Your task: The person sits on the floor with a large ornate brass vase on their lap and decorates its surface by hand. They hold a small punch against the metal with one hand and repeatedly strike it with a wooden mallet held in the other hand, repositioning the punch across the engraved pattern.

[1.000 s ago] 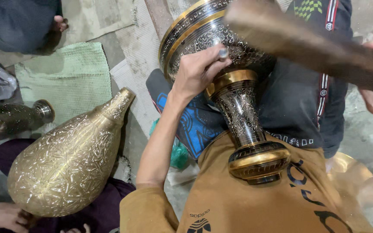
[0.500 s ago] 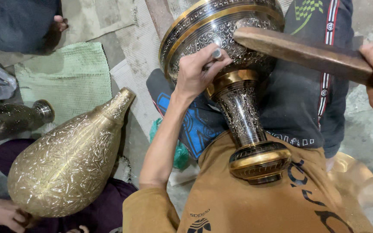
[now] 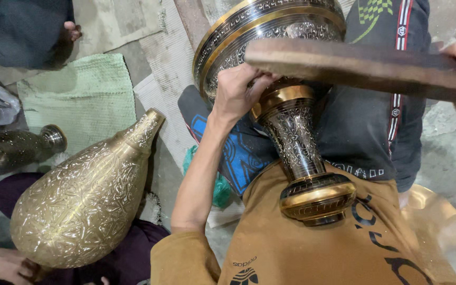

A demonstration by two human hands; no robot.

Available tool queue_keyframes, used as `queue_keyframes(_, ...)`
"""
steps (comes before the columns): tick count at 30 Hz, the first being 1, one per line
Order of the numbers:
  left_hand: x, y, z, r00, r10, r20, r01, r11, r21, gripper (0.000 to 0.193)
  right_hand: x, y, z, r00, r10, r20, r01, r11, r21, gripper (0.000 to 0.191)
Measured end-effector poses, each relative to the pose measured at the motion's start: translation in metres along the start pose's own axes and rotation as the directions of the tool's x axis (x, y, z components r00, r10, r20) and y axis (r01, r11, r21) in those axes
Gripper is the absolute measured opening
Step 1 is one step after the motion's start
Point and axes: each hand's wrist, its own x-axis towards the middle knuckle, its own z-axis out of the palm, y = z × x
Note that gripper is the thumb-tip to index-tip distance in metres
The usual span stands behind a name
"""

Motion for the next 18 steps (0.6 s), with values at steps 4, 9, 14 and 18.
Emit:
queue_keyframes(4, -0.0014, -0.0006, -0.0003, 1.0, -0.016, 0.019, 0.016, 1.0, 0.014, 0.025, -0.0009, -0.0027, 0.0006, 1.0, -0.004, 0.0, 0.004, 1.0, -0.006, 0.053)
queue_keyframes(9, 0.0017, 0.0024, -0.0007, 1.0, -0.02, -0.006, 0.02, 1.0, -0.02, 0.026, -0.0001, -0.0007, 0.0003, 1.0, 0.001, 0.008, -0.001, 1.0, 0.0, 0.054)
queue_keyframes(14, 0.0041, 0.0032, -0.0003, 0.999, -0.035, -0.019, 0.035, 0.999, -0.026, 0.032, 0.0005, 0.003, -0.0001, 1.0, -0.004, 0.002, 0.004, 1.0, 0.008, 0.054)
queue_keyframes(18, 0.0026, 0.0022, 0.0005, 0.999, -0.044, -0.01, 0.044, 0.999, -0.007, 0.032, 0.0016, 0.0043, 0.001, 1.0, -0.005, 0.002, 0.005, 1.0, 0.012, 0.055)
